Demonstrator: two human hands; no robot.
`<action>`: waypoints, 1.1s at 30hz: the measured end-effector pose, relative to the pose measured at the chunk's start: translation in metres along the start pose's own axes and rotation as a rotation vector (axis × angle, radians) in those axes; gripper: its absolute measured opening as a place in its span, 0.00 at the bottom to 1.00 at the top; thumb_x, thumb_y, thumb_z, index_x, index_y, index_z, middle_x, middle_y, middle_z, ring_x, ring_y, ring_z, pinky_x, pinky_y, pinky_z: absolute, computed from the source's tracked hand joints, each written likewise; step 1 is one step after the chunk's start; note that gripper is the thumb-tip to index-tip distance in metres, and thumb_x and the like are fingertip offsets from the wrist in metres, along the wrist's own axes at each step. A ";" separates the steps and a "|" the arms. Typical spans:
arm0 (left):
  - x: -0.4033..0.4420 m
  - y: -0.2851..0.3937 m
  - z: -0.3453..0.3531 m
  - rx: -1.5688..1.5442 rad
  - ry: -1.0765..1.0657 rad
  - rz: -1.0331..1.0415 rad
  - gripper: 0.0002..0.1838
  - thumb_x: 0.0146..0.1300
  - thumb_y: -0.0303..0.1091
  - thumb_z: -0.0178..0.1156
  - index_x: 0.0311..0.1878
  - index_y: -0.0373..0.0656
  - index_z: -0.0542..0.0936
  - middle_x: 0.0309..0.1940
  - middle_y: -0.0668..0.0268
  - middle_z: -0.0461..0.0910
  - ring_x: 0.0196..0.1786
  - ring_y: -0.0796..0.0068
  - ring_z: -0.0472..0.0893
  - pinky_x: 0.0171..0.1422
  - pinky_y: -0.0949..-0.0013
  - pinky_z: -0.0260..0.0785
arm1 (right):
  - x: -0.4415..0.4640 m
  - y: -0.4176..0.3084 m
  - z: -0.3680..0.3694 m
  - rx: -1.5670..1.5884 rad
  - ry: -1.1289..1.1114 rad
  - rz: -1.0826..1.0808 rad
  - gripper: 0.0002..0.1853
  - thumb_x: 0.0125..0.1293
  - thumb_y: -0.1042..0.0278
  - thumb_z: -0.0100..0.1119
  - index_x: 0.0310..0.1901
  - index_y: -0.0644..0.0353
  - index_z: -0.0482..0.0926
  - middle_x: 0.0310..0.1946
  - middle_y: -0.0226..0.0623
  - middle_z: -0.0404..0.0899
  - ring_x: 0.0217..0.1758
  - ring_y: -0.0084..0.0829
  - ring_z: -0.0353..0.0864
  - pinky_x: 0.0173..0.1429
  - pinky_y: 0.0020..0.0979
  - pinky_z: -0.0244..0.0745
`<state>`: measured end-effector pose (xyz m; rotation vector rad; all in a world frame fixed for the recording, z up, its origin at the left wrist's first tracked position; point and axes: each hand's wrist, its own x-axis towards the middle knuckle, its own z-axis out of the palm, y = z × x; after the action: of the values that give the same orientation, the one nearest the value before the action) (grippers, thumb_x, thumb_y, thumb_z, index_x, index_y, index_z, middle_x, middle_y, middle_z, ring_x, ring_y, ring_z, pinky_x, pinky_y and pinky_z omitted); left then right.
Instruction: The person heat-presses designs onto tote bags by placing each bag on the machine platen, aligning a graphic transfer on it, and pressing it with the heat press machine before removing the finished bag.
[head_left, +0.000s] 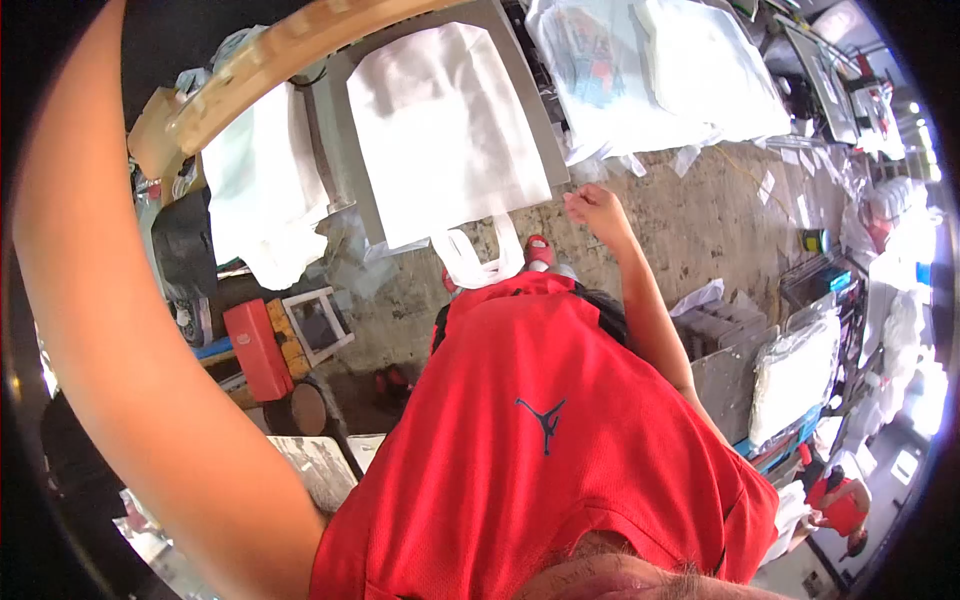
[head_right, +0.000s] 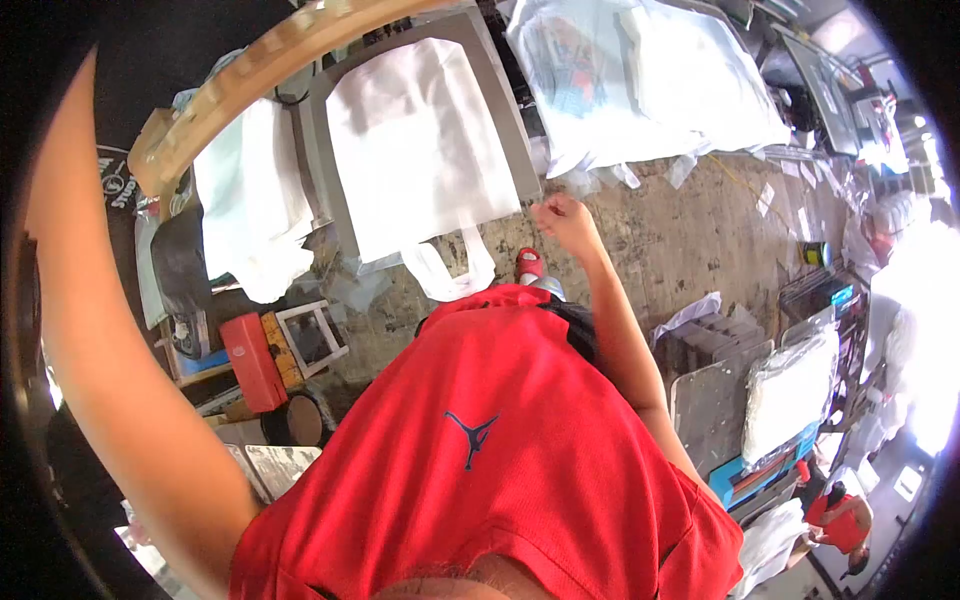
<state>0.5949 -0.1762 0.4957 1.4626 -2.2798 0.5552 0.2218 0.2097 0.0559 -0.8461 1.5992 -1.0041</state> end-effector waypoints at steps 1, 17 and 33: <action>0.001 0.003 -0.001 0.002 0.005 0.005 0.13 0.69 0.40 0.65 0.38 0.37 0.86 0.34 0.64 0.87 0.34 0.75 0.82 0.41 0.71 0.74 | -0.003 0.007 -0.004 0.020 0.017 -0.013 0.13 0.72 0.62 0.65 0.38 0.66 0.80 0.29 0.31 0.82 0.31 0.20 0.78 0.36 0.26 0.74; -0.268 0.167 0.075 -1.168 -0.473 0.103 0.09 0.64 0.36 0.72 0.35 0.41 0.89 0.24 0.65 0.84 0.27 0.75 0.81 0.34 0.72 0.71 | -0.031 -0.267 0.029 0.038 -0.192 -0.879 0.06 0.72 0.76 0.58 0.44 0.69 0.81 0.43 0.37 0.82 0.46 0.25 0.80 0.54 0.28 0.74; -0.295 0.183 0.142 -1.284 -0.096 -0.102 0.28 0.74 0.51 0.51 0.59 0.32 0.77 0.48 0.49 0.82 0.50 0.50 0.81 0.56 0.57 0.72 | 0.041 -0.196 0.150 -0.471 -0.066 -0.972 0.06 0.56 0.71 0.69 0.34 0.60 0.82 0.35 0.39 0.82 0.37 0.43 0.82 0.43 0.40 0.80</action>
<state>0.5285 0.0476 0.2021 0.8724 -1.8644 -0.8949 0.3657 0.0644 0.2001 -2.0733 1.3637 -1.2215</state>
